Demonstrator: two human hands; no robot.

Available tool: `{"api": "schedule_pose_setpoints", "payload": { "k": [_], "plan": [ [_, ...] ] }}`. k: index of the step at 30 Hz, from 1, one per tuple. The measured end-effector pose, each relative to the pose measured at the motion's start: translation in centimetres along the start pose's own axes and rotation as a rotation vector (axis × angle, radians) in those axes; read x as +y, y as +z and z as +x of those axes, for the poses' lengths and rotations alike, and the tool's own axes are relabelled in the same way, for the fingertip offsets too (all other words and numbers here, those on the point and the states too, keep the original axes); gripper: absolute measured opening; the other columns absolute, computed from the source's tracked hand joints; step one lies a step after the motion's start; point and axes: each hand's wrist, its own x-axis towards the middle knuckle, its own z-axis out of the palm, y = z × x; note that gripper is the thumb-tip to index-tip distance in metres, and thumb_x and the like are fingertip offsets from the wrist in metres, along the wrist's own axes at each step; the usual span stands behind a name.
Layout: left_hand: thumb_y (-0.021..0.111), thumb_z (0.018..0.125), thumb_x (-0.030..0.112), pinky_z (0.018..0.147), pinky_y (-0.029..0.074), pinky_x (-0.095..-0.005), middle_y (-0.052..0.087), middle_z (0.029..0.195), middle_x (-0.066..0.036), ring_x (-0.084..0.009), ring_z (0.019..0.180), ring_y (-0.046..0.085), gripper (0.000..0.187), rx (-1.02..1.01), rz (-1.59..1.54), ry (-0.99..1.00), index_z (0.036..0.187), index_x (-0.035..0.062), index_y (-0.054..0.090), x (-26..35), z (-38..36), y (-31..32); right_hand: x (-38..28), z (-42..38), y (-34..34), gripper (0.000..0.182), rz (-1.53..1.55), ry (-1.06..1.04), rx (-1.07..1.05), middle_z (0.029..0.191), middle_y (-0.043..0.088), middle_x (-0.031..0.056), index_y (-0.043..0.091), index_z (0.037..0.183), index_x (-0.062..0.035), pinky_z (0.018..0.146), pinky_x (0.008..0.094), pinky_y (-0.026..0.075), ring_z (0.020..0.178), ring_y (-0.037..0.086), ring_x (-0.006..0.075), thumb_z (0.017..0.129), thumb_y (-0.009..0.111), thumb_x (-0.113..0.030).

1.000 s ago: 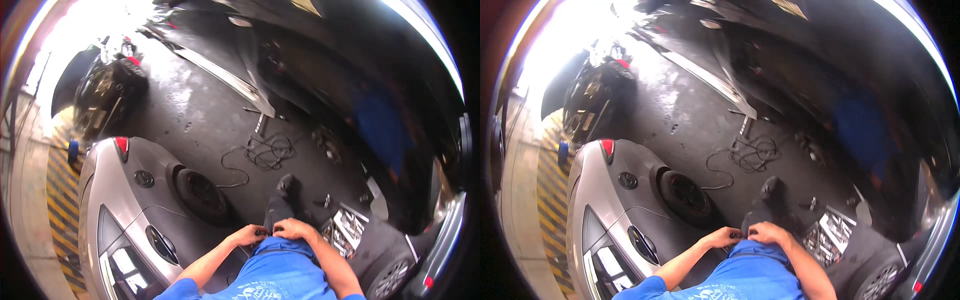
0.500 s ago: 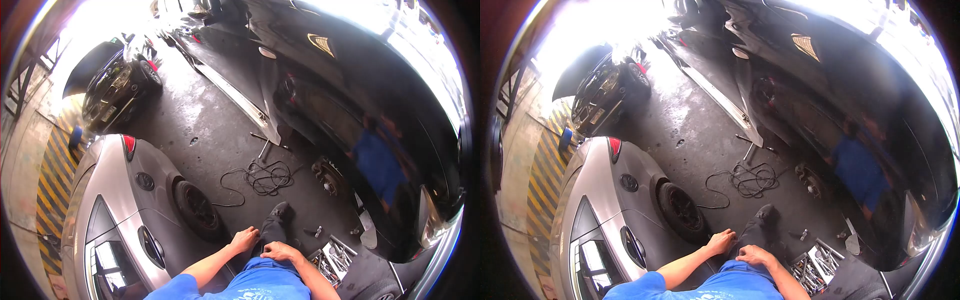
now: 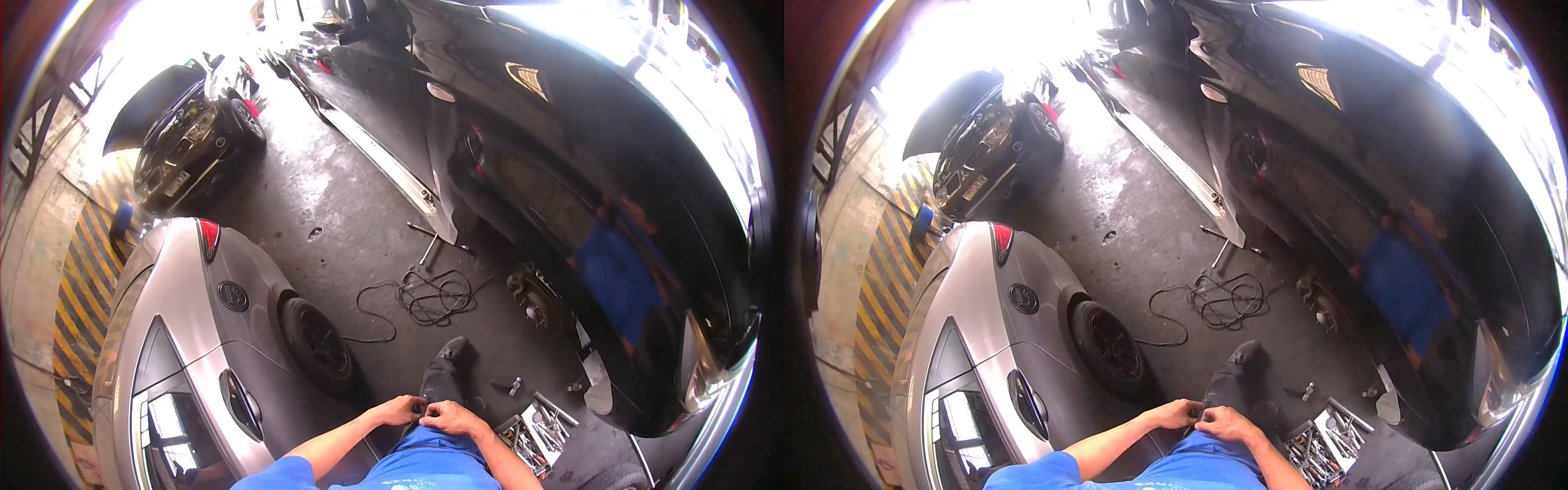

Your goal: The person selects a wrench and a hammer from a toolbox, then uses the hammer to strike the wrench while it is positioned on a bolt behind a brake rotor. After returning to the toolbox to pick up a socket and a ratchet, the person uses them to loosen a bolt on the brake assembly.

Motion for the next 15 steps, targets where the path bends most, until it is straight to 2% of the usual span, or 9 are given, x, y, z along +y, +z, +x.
{"api": "schedule_pose_setpoints", "payload": {
  "k": [3, 4, 7, 8, 10, 12, 13, 14, 15],
  "plan": [
    [0.069, 0.093, 0.016, 0.082, 0.052, -0.0314, 0.072, 0.107, -0.007, -0.0143, 0.095, 0.066, 0.045, -0.073, -0.393, -0.063, 0.132, -0.0037, 0.06, -2.2, 1.3, 1.8, 0.0, -0.1, -0.4, 0.037, 0.028, 0.0, 0.007, 0.08, 0.069, 0.008, 0.073, 0.097, -0.0014, 0.073, 0.0332, 0.05, 0.077, 0.062, 0.0149, 0.091, 0.071, -0.038],
    [0.067, 0.096, 0.012, 0.082, 0.05, -0.0261, 0.067, 0.11, 0.0, -0.0072, 0.095, 0.06, 0.046, -0.01, -0.587, -0.11, 0.138, -0.0016, 0.056, -0.8, 0.4, 2.3, -0.1, -0.3, -0.7, 0.037, 0.048, 0.007, 0.002, 0.08, 0.07, 0.008, 0.073, 0.097, -0.0014, 0.074, 0.033, 0.05, 0.077, 0.063, 0.0146, 0.091, 0.072, -0.038],
    [0.067, 0.096, 0.012, 0.088, 0.049, -0.0262, 0.065, 0.118, 0.0, -0.007, 0.102, 0.059, 0.052, -0.067, -0.948, -0.033, 0.144, 0.0009, 0.049, -0.3, -0.6, 3.4, -1.3, -1.1, -1.2, 0.034, 0.013, 0.033, 0.012, 0.081, 0.071, 0.008, 0.073, 0.097, -0.0015, 0.074, 0.0323, 0.05, 0.078, 0.063, 0.0134, 0.09, 0.073, -0.035],
    [0.066, 0.097, 0.011, 0.098, 0.046, -0.0278, 0.062, 0.128, -0.001, -0.0086, 0.113, 0.057, 0.053, -0.136, -0.992, 0.003, 0.146, 0.0028, 0.047, -1.2, -0.2, 3.8, -1.0, -1.1, -1.0, 0.034, 0.005, 0.018, 0.037, 0.08, 0.071, 0.0078, 0.073, 0.096, -0.0014, 0.074, 0.0324, 0.05, 0.077, 0.063, 0.0134, 0.09, 0.073, -0.035],
    [0.064, 0.097, 0.009, 0.102, 0.044, -0.0295, 0.06, 0.129, -0.002, -0.0096, 0.117, 0.054, 0.047, -0.153, -0.982, 0.03, 0.142, 0.0029, 0.05, -1.8, 0.5, 4.0, 0.3, -0.9, -0.1, 0.032, 0.0, -0.003, 0.084, 0.079, 0.071, 0.0073, 0.073, 0.094, -0.0012, 0.073, 0.0326, 0.051, 0.076, 0.062, 0.0135, 0.089, 0.073, -0.033],
    [0.062, 0.097, 0.008, 0.107, 0.041, -0.0328, 0.058, 0.133, -0.002, -0.0119, 0.122, 0.05, 0.045, -0.205, -0.887, 0.114, 0.14, 0.0046, 0.052, -2.6, 0.6, 4.4, 0.7, -1.0, 0.2, 0.03, 0.012, -0.074, 0.109, 0.082, 0.073, 0.012, 0.073, 0.094, -0.0014, 0.074, 0.0355, 0.053, 0.077, 0.067, 0.0181, 0.089, 0.073, -0.031],
    [0.063, 0.094, 0.007, 0.103, 0.044, -0.0337, 0.061, 0.128, -0.003, -0.0141, 0.117, 0.054, 0.042, -0.13, -0.729, 0.241, 0.134, 0.0023, 0.055, -2.0, 0.9, 4.7, -0.1, -1.4, 0.0, 0.03, 0.04, -0.087, 0.14, 0.084, 0.074, 0.0147, 0.074, 0.094, -0.0015, 0.075, 0.0368, 0.053, 0.078, 0.07, 0.0204, 0.088, 0.073, -0.031],
    [0.064, 0.09, 0.005, 0.095, 0.049, -0.0356, 0.07, 0.116, -0.012, -0.016, 0.11, 0.061, 0.034, -0.105, -0.375, 0.229, 0.122, -0.0029, 0.06, -3.6, 1.5, 4.9, 0.1, -1.3, 0.0, 0.032, 0.009, -0.085, 0.149, 0.086, 0.074, 0.0175, 0.074, 0.095, -0.0013, 0.075, 0.0383, 0.054, 0.08, 0.071, 0.0238, 0.088, 0.072, -0.032],
    [0.063, 0.085, 0.004, 0.086, 0.053, -0.0399, 0.071, 0.102, -0.023, -0.0249, 0.101, 0.07, 0.024, -0.118, -0.043, 0.208, 0.107, -0.0047, 0.064, -1.8, 1.2, 3.8, 0.6, -1.3, 0.5, 0.034, -0.022, -0.081, 0.157, 0.089, 0.073, 0.0204, 0.074, 0.097, -0.0012, 0.076, 0.0398, 0.054, 0.082, 0.072, 0.0272, 0.087, 0.072, -0.033]
  ]
}}
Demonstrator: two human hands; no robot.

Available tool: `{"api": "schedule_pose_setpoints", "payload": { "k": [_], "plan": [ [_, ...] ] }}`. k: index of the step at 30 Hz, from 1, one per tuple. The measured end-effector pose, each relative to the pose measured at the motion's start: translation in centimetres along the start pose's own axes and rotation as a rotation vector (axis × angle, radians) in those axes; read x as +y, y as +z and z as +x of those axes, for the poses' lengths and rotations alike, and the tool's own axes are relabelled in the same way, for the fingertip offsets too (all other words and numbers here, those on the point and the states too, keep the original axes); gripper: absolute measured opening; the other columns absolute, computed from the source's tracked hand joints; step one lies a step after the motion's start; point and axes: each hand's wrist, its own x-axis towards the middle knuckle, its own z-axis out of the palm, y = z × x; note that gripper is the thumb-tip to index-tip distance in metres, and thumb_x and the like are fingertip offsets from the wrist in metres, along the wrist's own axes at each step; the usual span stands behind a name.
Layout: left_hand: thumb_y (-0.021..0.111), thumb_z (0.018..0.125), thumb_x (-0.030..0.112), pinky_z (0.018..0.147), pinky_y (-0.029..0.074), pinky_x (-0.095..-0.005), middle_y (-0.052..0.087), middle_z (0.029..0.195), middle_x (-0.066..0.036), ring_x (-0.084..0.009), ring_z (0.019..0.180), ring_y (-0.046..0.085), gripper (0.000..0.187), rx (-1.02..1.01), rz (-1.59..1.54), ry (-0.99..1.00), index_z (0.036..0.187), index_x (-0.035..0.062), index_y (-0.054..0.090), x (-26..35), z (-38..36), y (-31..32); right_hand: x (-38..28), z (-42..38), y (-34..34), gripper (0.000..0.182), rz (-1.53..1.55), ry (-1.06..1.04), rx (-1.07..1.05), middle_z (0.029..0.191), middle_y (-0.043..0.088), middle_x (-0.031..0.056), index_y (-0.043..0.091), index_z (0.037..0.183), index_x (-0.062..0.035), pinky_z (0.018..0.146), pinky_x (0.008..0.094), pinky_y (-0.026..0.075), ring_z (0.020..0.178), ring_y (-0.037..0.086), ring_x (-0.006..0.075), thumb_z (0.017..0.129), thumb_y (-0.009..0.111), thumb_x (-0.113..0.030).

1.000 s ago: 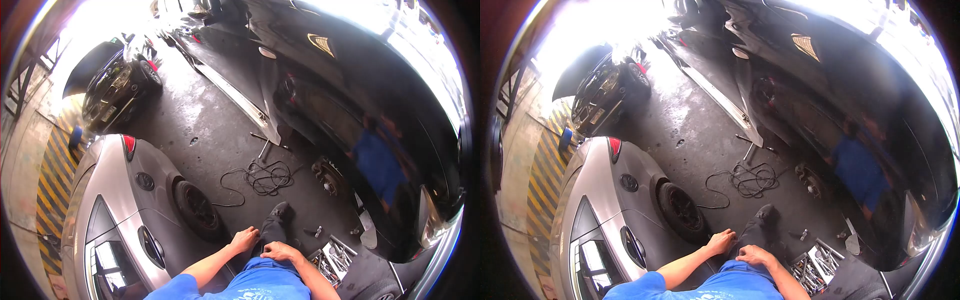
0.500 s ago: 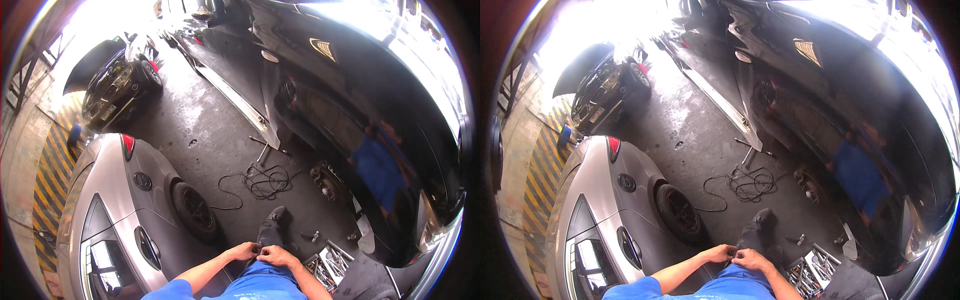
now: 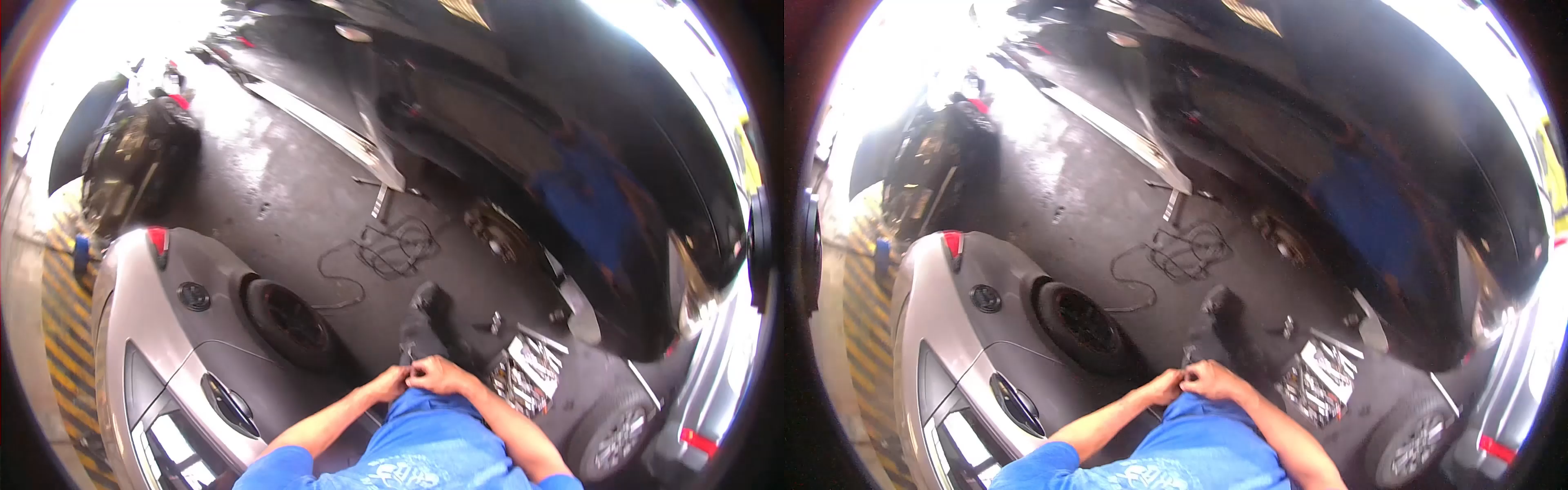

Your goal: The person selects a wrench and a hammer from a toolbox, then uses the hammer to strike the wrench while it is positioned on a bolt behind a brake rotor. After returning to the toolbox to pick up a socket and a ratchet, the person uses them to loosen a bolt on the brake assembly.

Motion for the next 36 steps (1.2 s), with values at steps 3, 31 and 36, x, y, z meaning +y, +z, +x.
{"api": "schedule_pose_setpoints", "payload": {
  "k": [3, 31, 36],
  "plan": [
    [0.063, 0.082, 0.007, 0.08, 0.054, -0.0474, 0.069, 0.095, -0.024, -0.0426, 0.092, 0.067, 0.014, -0.081, 0.219, 0.15, 0.093, -0.0026, 0.063, 1.2, 0.7, -1.0, -0.2, -0.5, 0.0, 0.038, -0.069, 0.029, 0.015, 0.091, 0.072, 0.0227, 0.073, 0.098, -0.0001, 0.076, 0.0433, 0.054, 0.084, 0.072, 0.0335, 0.086, 0.068, -0.036],
    [0.065, 0.088, 0.01, 0.091, 0.052, -0.0362, 0.07, 0.112, -0.012, -0.0238, 0.106, 0.066, 0.026, -0.161, 0.141, 0.101, 0.113, 0.0042, 0.068, -3.2, 2.9, 2.9, -0.6, -1.4, 1.6, 0.029, -0.044, 0.023, 0.109, 0.081, 0.07, 0.0197, 0.069, 0.089, -0.0038, 0.07, 0.0447, 0.051, 0.075, 0.069, 0.0366, 0.087, 0.067, -0.033],
    [0.064, 0.087, 0.008, 0.09, 0.052, -0.0353, 0.071, 0.111, -0.012, -0.0228, 0.105, 0.067, 0.025, -0.176, 0.21, 0.116, 0.112, 0.0046, 0.068, -3.5, 2.0, 1.8, -0.4, -1.6, 1.7, 0.03, -0.018, 0.018, 0.079, 0.078, 0.069, 0.0201, 0.069, 0.09, -0.0032, 0.069, 0.0442, 0.051, 0.072, 0.068, 0.0358, 0.087, 0.067, -0.033]
  ]
}}
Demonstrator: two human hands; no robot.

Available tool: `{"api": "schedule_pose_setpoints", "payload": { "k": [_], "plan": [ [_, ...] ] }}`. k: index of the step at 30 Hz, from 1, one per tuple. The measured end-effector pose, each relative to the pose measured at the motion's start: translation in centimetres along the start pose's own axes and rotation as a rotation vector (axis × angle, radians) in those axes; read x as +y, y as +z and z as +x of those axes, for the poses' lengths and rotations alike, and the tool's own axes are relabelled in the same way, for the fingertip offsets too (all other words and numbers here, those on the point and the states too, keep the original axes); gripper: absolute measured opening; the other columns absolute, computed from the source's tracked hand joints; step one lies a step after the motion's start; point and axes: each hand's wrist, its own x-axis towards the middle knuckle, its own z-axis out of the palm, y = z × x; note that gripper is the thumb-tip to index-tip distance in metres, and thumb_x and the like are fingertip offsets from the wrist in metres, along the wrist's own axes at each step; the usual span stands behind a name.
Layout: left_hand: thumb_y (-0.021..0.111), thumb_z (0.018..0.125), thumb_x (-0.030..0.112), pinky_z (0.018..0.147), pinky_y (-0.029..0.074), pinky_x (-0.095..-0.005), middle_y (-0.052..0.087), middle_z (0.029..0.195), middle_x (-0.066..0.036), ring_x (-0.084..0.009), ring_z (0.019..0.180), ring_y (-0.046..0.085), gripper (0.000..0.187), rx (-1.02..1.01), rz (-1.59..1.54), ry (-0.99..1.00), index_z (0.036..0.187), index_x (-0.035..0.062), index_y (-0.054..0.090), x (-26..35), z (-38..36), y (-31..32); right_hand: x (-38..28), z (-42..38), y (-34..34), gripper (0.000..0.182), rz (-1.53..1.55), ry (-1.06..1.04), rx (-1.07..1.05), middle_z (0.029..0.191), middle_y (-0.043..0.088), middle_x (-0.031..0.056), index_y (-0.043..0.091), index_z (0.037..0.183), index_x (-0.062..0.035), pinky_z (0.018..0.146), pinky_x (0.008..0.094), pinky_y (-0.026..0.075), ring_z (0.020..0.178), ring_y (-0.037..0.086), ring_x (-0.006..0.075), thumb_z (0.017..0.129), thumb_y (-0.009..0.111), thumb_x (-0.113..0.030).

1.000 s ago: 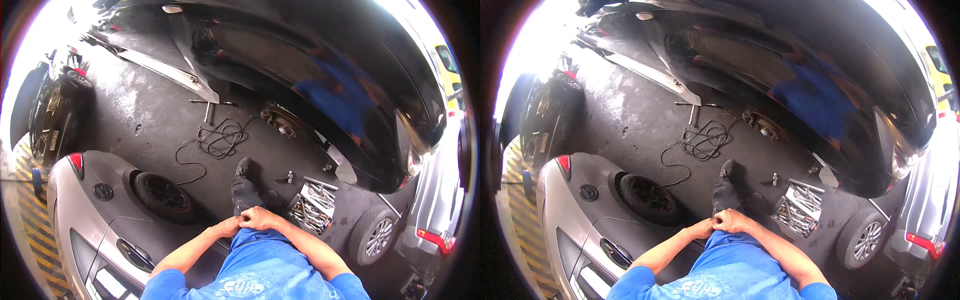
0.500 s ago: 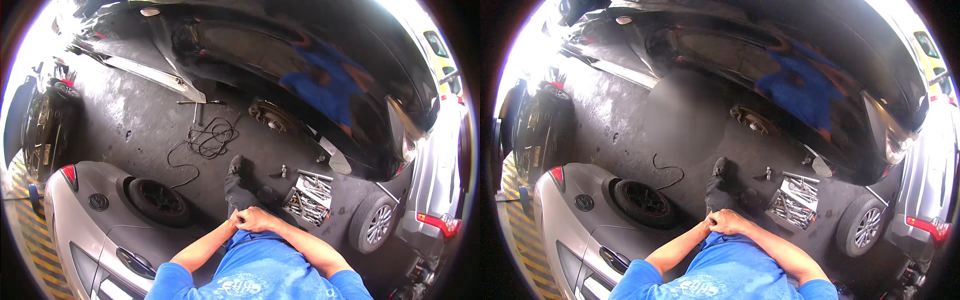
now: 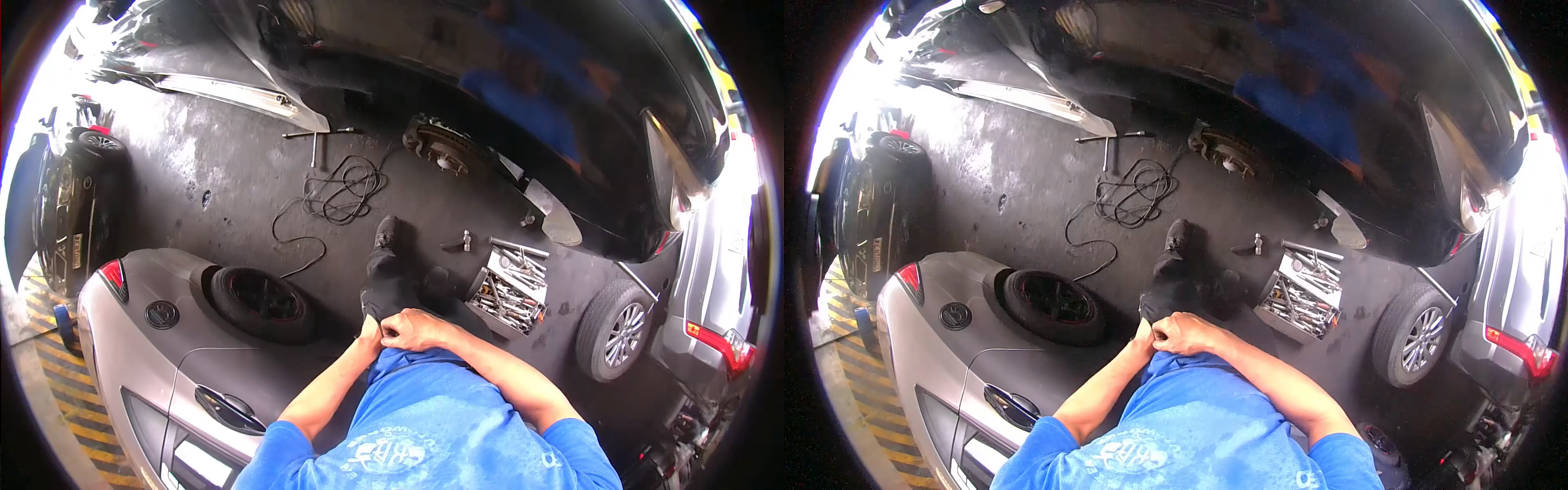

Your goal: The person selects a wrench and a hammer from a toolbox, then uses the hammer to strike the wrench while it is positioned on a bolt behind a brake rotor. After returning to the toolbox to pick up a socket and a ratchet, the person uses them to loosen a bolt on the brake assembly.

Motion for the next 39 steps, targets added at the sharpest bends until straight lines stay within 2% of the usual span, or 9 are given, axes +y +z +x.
{"api": "schedule_pose_setpoints", "payload": {
  "k": [6, 13, 20, 24, 30, 31, 35, 38, 39],
  "plan": [
    [0.061, 0.085, 0.002, 0.086, 0.052, -0.0361, 0.072, 0.109, -0.017, -0.023, 0.101, 0.068, 0.02, -0.14, -0.316, -0.175, 0.104, 0.0021, 0.069, 8.4, -1.2, -6.8, -0.7, -0.6, -0.7, 0.033, 0.101, -0.007, -0.053, 0.074, 0.068, 0.0173, 0.067, 0.088, -0.0012, 0.067, 0.0416, 0.051, 0.067, 0.067, 0.0309, 0.089, 0.067, -0.034],
    [0.056, 0.082, -0.002, 0.088, 0.053, -0.0445, 0.067, 0.108, -0.023, -0.0438, 0.101, 0.065, 0.024, 0.165, -0.017, -0.145, 0.104, -0.0054, 0.066, 6.2, -5.8, -5.6, -0.8, -0.9, -1.1, 0.033, 0.086, -0.024, -0.038, 0.074, 0.068, 0.0182, 0.067, 0.088, 0.0, 0.067, 0.0411, 0.05, 0.067, 0.067, 0.0309, 0.09, 0.067, -0.033],
    [0.06, 0.083, 0.002, 0.095, 0.051, -0.0456, 0.067, 0.113, -0.02, -0.0398, 0.107, 0.062, 0.025, 0.414, 0.257, -0.291, 0.106, -0.0026, 0.068, 9.9, -5.9, -3.1, -0.9, -0.7, -0.8, 0.032, 0.068, -0.021, -0.017, 0.072, 0.067, 0.0186, 0.067, 0.088, -0.0008, 0.066, 0.0412, 0.05, 0.065, 0.066, 0.0311, 0.091, 0.067, -0.032],
    [0.064, 0.085, 0.005, 0.097, 0.051, -0.0404, 0.072, 0.11, -0.017, -0.0337, 0.107, 0.066, 0.035, 0.437, 0.075, -0.542, 0.119, -0.0046, 0.067, 10.1, -6.5, -4.2, -1.3, -0.5, -1.2, 0.032, 0.061, 0.046, -0.082, 0.079, 0.07, 0.0216, 0.069, 0.091, -0.0018, 0.071, 0.0444, 0.051, 0.073, 0.069, 0.0367, 0.089, 0.066, -0.034],
    [0.067, 0.091, 0.007, 0.095, 0.05, -0.0298, 0.07, 0.124, -0.02, -0.0155, 0.113, 0.065, 0.039, 0.403, -0.926, -0.425, 0.125, -0.0101, 0.063, 7.7, -5.7, -3.4, -1.6, -0.5, -1.1, 0.031, 0.052, 0.003, -0.025, 0.079, 0.069, 0.0218, 0.069, 0.09, -0.0025, 0.07, 0.045, 0.051, 0.071, 0.068, 0.0366, 0.089, 0.066, -0.033],
    [0.067, 0.087, -0.001, 0.095, 0.051, -0.0307, 0.073, 0.114, -0.017, -0.02, 0.105, 0.068, 0.034, 0.461, -0.958, -0.45, 0.121, -0.0074, 0.067, 7.0, -5.4, -2.8, -1.6, -0.5, -1.3, 0.031, 0.047, 0.008, -0.026, 0.078, 0.069, 0.022, 0.069, 0.09, -0.0026, 0.07, 0.0454, 0.051, 0.072, 0.068, 0.0371, 0.089, 0.066, -0.033],
    [0.072, 0.073, -0.002, 0.092, 0.05, -0.0427, 0.067, 0.1, -0.017, -0.0381, 0.107, 0.06, 0.04, 0.626, 0.089, -0.307, 0.113, 0.0023, 0.066, 6.2, -4.5, -1.5, -1.5, -0.7, -1.5, 0.03, 0.002, 0.027, -0.022, 0.077, 0.068, 0.0228, 0.068, 0.087, -0.0026, 0.071, 0.0468, 0.051, 0.073, 0.068, 0.039, 0.089, 0.065, -0.032],
    [0.071, 0.073, -0.002, 0.097, 0.046, -0.0478, 0.06, 0.12, -0.019, -0.0389, 0.116, 0.053, 0.045, 0.718, 0.233, -0.445, 0.117, 0.0054, 0.064, 7.1, -2.3, -1.7, -1.0, -0.7, -1.4, 0.029, -0.003, -0.019, 0.02, 0.073, 0.067, 0.0209, 0.067, 0.087, -0.0027, 0.067, 0.045, 0.05, 0.068, 0.067, 0.0375, 0.09, 0.066, -0.032],
    [0.068, 0.078, 0.002, 0.106, 0.042, -0.0477, 0.048, 0.139, -0.023, -0.0426, 0.126, 0.047, 0.059, 0.695, 0.123, -0.541, 0.135, 0.0117, 0.055, 6.3, -1.5, -1.3, -0.8, -0.7, -1.2, 0.029, 0.005, -0.042, 0.044, 0.071, 0.066, 0.0199, 0.067, 0.087, -0.0027, 0.065, 0.044, 0.05, 0.066, 0.067, 0.0365, 0.091, 0.066, -0.032]
  ]
}}
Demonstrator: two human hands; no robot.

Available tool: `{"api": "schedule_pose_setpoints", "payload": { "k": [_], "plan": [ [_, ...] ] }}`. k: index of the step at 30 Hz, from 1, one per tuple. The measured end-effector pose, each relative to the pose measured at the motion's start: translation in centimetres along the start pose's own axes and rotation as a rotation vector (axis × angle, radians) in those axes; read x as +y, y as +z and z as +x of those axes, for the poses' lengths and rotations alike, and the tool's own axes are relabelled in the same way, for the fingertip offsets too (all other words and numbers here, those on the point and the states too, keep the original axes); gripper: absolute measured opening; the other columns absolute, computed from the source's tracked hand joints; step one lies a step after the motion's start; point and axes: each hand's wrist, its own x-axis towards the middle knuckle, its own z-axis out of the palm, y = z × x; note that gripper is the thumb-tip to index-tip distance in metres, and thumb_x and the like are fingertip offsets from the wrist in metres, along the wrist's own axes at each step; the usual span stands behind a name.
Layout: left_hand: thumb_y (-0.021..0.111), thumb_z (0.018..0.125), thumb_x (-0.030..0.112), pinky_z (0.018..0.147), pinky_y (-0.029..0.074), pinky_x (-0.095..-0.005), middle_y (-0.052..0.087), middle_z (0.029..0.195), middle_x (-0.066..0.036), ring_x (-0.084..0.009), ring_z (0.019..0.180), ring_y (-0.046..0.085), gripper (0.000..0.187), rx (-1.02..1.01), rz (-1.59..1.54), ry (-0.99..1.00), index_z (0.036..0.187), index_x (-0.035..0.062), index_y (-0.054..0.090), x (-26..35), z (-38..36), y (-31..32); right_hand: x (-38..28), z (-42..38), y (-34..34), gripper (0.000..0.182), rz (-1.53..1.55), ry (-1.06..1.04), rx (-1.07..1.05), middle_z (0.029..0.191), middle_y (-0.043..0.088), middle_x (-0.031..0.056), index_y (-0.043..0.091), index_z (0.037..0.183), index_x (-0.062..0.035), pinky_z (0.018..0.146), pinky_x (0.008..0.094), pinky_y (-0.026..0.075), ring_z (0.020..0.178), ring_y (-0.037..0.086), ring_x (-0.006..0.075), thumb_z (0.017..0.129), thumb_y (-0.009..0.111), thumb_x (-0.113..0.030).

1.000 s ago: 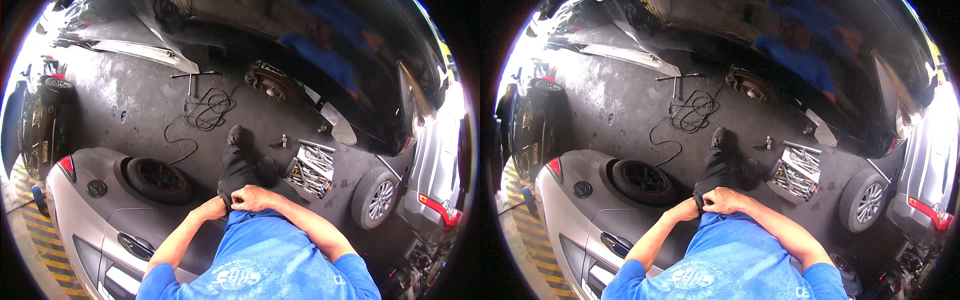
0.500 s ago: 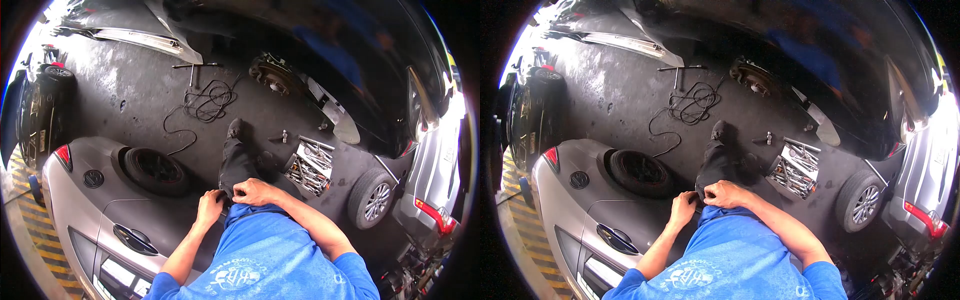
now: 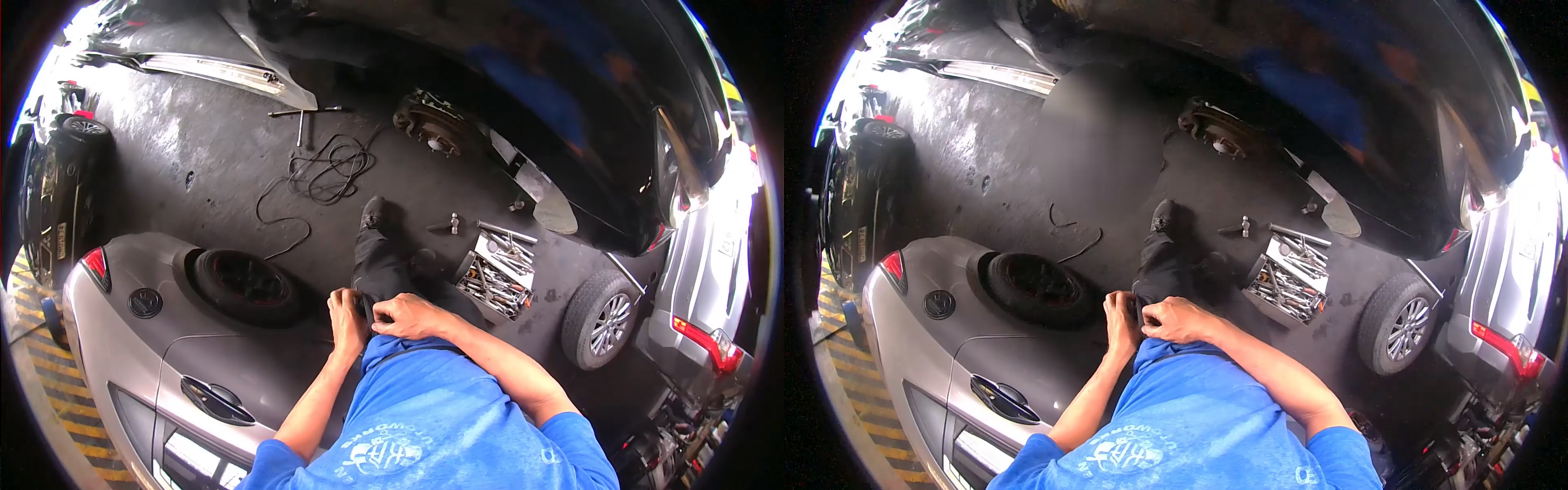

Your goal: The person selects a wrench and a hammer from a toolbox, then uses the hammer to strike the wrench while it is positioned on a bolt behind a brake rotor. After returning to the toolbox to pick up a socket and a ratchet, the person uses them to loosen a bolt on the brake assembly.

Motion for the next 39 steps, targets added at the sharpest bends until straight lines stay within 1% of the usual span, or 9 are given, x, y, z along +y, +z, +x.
{"api": "schedule_pose_setpoints", "payload": {
  "k": [5, 10, 17, 18, 22, 26, 30, 33, 39],
  "plan": [
    [0.046, 0.099, 0.002, 0.115, 0.037, -0.0508, 0.028, 0.158, -0.025, -0.0455, 0.142, 0.034, 0.068, -0.043, -0.181, -0.273, 0.159, 0.0272, 0.028, -3.8, 4.4, 6.2, 0.1, 0.1, 0.8, 0.027, 0.0, -0.03, 0.028, 0.073, 0.068, 0.019, 0.066, 0.087, -0.0029, 0.066, 0.0443, 0.051, 0.068, 0.067, 0.0364, 0.09, 0.067, -0.03],
    [0.056, 0.086, -0.01, 0.091, 0.057, -0.0489, 0.031, 0.155, -0.024, -0.0456, 0.127, 0.051, 0.093, 0.098, 0.442, 0.05, 0.162, 0.028, 0.019, -0.4, 5.1, 3.5, 0.7, -0.3, 1.3, 0.027, -0.042, -0.035, 0.081, 0.073, 0.068, 0.0181, 0.064, 0.084, -0.0035, 0.067, 0.0444, 0.052, 0.069, 0.068, 0.0358, 0.089, 0.067, -0.03],
    [0.052, 0.085, -0.011, 0.077, 0.06, -0.0501, 0.04, 0.146, -0.027, -0.0485, 0.105, 0.064, 0.094, -0.108, 0.252, 0.009, 0.162, 0.021, 0.011, -1.0, 4.7, 1.0, -0.5, -0.3, 0.2, 0.028, 0.045, -0.024, 0.019, 0.073, 0.068, 0.0172, 0.065, 0.084, -0.0038, 0.069, 0.0453, 0.052, 0.07, 0.068, 0.0355, 0.089, 0.068, -0.031],
    [0.053, 0.085, -0.01, 0.068, 0.06, -0.0503, 0.043, 0.142, -0.025, -0.0481, 0.096, 0.066, 0.088, -0.018, 0.311, 0.052, 0.161, 0.0192, 0.018, -0.7, 5.0, 1.2, -0.1, 0.0, 0.5, 0.028, 0.01, -0.015, 0.0, 0.073, 0.068, 0.0174, 0.065, 0.084, -0.0039, 0.069, 0.0452, 0.052, 0.071, 0.068, 0.0355, 0.089, 0.068, -0.031],
    [0.053, 0.09, 0.0, 0.09, 0.054, -0.0522, 0.052, 0.13, -0.024, -0.0478, 0.103, 0.063, 0.06, 0.031, -0.017, 0.003, 0.147, 0.0125, 0.039, -4.4, 4.6, 4.6, 1.6, 1.1, 0.7, 0.033, 0.056, 0.057, -0.067, 0.075, 0.071, 0.0151, 0.066, 0.086, -0.0027, 0.07, 0.042, 0.054, 0.071, 0.071, 0.0308, 0.094, 0.064, -0.034],
    [0.071, 0.091, 0.009, 0.099, 0.05, -0.0329, 0.069, 0.126, -0.018, -0.0226, 0.117, 0.066, 0.052, -0.232, -0.684, -0.196, 0.139, -0.0023, 0.055, -5.8, 2.9, 0.9, 4.3, 3.1, -0.6, 0.035, -0.005, 0.164, 0.151, 0.09, 0.072, 0.0148, 0.068, 0.104, -0.0021, 0.079, 0.0418, 0.055, 0.086, 0.072, 0.0295, 0.099, 0.059, -0.035],
    [0.068, 0.098, 0.021, 0.091, 0.049, -0.0281, 0.072, 0.115, -0.01, -0.0153, 0.105, 0.065, 0.036, -0.193, -0.586, -0.278, 0.124, -0.0047, 0.067, -5.3, 2.7, -0.4, 6.8, 8.0, 1.8, 0.034, -0.095, -0.039, 0.267, 0.115, 0.065, 0.0202, 0.068, 0.112, -0.0048, 0.09, 0.0472, 0.054, 0.104, 0.068, 0.0348, 0.095, 0.063, -0.033],
    [0.068, 0.098, 0.027, 0.082, 0.048, -0.0247, 0.071, 0.107, -0.005, -0.0112, 0.093, 0.063, 0.039, -0.192, -0.782, -0.399, 0.122, -0.004, 0.068, -6.6, 3.0, 1.2, 6.1, 10.0, 2.3, 0.032, -0.424, 0.157, -0.066, 0.118, 0.063, 0.0217, 0.071, 0.11, -0.0065, 0.091, 0.0494, 0.054, 0.105, 0.067, 0.0388, 0.091, 0.068, -0.033],
    [0.069, 0.097, 0.029, 0.071, 0.044, -0.0223, 0.068, 0.092, 0.002, -0.0055, 0.079, 0.058, 0.035, -0.239, -0.867, -0.521, 0.113, -0.0024, 0.071, -6.7, 3.3, 1.4, 6.8, 11.4, 5.1, 0.02, -0.606, 0.002, 0.08, 0.099, 0.071, 0.0211, 0.077, 0.09, -0.003, 0.078, 0.0444, 0.06, 0.092, 0.073, 0.0367, 0.08, 0.074, -0.02]
  ]
}}
